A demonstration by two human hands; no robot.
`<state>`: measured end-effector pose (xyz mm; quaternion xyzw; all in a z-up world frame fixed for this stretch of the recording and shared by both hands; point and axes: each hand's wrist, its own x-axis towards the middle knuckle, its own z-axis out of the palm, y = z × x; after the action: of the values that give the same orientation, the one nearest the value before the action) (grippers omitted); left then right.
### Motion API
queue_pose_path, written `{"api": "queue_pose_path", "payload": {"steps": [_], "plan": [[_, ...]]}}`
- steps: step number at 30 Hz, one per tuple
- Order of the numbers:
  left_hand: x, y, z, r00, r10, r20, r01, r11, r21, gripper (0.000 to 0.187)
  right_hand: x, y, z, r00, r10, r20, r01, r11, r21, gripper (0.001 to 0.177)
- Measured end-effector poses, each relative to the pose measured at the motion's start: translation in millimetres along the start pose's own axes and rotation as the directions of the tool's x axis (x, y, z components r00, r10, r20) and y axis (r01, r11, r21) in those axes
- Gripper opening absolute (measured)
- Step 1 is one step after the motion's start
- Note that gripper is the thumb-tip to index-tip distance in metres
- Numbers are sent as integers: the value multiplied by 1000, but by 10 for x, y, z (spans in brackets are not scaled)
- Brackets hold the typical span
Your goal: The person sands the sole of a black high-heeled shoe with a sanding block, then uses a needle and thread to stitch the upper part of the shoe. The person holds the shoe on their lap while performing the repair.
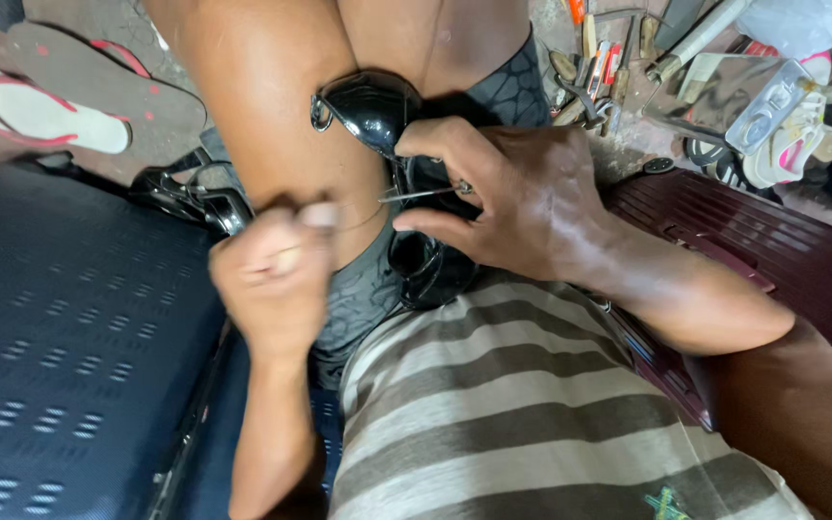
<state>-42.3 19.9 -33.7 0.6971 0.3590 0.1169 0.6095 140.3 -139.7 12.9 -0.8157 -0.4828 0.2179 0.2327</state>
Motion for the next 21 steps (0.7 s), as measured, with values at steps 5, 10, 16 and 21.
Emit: {"api": "queue_pose_path", "payload": {"steps": [5, 10, 16, 21], "plan": [[26, -130, -159, 994, -89, -59, 82, 990, -117, 52, -47, -17, 1, 999, 31, -15, -31, 999, 21, 64], [62, 133, -119, 947, 265, -180, -242, 961, 136, 18, -168, -10, -244, 997, -77, -20, 73, 986, -152, 76], [79, 322, 215, 911, 331, 247, -404, 840, 363, 18, -131, -10, -789, 990, -102, 98, 133, 906, -402, 65], [102, 273, 313, 865, 419, 276, -502, 724, 474, 21, 280, 485, -420, 929, -367, -55, 331, 886, -325, 28]]}}
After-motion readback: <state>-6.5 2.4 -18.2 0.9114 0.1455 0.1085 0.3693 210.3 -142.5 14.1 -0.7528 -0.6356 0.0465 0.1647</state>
